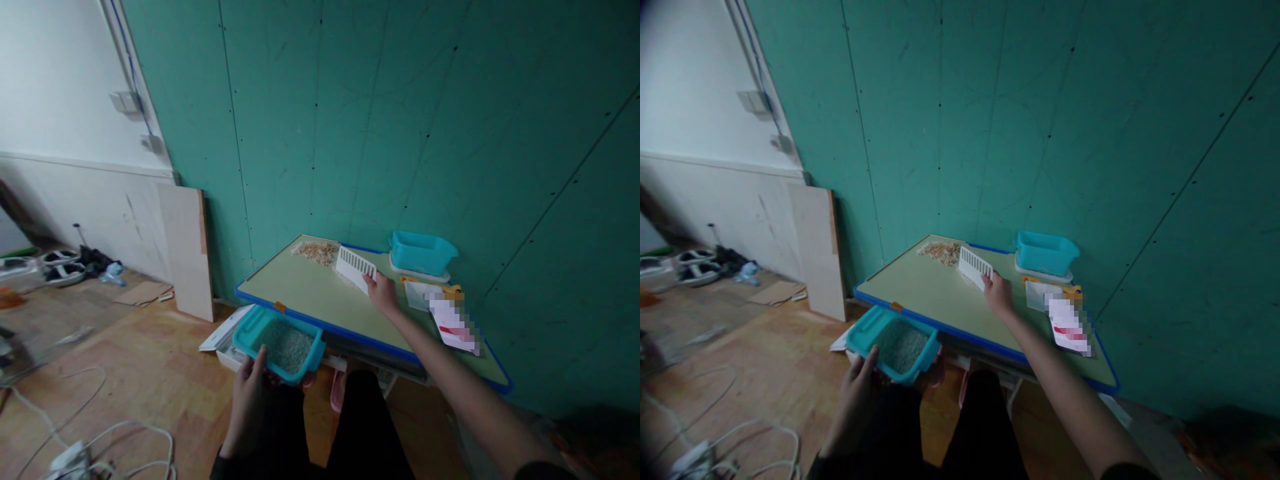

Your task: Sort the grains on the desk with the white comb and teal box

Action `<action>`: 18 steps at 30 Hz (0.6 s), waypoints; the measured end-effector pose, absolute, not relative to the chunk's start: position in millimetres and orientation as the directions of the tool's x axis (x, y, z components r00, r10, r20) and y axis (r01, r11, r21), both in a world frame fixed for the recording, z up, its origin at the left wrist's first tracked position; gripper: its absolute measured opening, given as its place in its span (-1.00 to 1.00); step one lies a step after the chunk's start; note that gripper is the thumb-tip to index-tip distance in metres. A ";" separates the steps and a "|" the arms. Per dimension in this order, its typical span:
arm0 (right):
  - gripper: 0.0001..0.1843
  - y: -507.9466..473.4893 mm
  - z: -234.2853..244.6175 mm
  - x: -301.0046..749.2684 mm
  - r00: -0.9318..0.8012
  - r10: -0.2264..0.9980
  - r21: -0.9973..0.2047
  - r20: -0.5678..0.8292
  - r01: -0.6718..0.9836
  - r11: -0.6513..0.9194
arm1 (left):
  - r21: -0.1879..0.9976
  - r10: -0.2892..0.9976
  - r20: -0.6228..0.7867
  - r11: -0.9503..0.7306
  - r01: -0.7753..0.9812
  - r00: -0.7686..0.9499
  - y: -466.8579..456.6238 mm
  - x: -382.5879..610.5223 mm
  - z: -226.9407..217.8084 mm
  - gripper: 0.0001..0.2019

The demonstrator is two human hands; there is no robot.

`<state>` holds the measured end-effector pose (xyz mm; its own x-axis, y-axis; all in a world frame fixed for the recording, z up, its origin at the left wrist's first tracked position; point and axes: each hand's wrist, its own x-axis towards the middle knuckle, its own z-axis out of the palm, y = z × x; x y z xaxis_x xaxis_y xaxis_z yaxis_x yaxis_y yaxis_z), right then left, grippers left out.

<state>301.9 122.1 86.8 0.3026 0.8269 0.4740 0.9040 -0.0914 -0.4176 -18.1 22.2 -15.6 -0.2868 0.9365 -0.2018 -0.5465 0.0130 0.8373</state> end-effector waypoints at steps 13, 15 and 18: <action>-0.72 141.4 84.4 277.2 0.188 0.854 -0.388 0.484 0.921 0.017 | 0.863 0.964 -0.156 0.027 -0.504 -0.214 26.8 -23.4 -23.6 -0.48; -0.71 139.6 84.4 273.5 0.170 0.862 -0.381 0.478 0.924 0.029 | 0.871 0.968 -0.153 0.036 -0.490 -0.199 28.2 -25.1 -25.6 -0.47; -0.70 136.5 84.3 268.8 0.140 0.868 -0.375 0.477 0.925 0.057 | 0.866 0.966 -0.157 0.035 -0.499 -0.205 29.0 -25.6 -27.5 -0.48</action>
<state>268.8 136.5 84.3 0.1395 0.8678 0.4770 0.9253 0.0573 -0.3748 -25.6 29.0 -27.5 -0.2046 0.9662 -0.1570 -0.4991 0.0350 0.8659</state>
